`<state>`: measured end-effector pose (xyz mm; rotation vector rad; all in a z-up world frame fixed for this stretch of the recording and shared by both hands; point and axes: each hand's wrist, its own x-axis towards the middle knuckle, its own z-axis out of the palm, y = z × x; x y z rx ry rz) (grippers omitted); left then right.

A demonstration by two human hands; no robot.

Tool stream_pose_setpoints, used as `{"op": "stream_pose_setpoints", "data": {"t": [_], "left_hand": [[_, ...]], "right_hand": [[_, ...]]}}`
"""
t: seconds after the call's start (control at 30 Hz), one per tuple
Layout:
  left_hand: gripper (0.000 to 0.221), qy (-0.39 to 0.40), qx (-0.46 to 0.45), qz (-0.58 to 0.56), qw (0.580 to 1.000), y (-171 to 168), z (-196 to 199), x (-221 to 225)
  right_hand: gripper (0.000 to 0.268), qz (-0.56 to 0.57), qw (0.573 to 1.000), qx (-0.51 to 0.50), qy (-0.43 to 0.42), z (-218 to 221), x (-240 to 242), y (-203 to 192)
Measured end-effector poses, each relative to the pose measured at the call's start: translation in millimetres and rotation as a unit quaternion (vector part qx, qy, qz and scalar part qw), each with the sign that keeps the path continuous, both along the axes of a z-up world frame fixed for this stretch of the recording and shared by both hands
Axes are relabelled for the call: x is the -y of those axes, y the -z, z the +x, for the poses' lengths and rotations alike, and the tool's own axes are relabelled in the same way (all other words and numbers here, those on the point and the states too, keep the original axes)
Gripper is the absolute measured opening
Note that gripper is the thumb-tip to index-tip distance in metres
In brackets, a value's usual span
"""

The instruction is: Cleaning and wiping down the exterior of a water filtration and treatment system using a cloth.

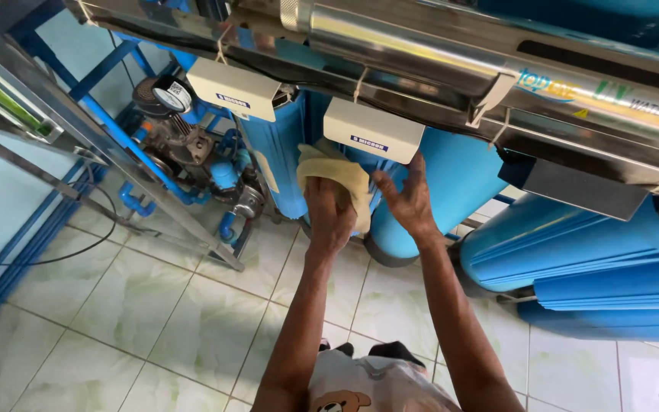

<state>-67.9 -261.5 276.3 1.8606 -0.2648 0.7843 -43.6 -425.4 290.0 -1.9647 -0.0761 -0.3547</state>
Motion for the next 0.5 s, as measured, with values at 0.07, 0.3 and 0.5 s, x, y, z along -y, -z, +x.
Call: {"op": "stream_pose_setpoints", "data": {"t": [0.07, 0.3, 0.5], "left_hand": [[0.053, -0.005, -0.007, 0.0, 1.0, -2, 0, 1], [0.055, -0.086, 0.045, -0.015, 0.995, -15, 11, 42], [0.043, -0.093, 0.053, -0.13, 0.986, -2, 37, 66]], "right_hand": [[0.08, 0.032, 0.995, 0.084, -0.052, 6, 2, 7], [0.073, -0.035, 0.966, 0.248, -0.065, 37, 11, 35], [0.058, -0.056, 0.984, 0.167, -0.004, 34, 11, 36]]}}
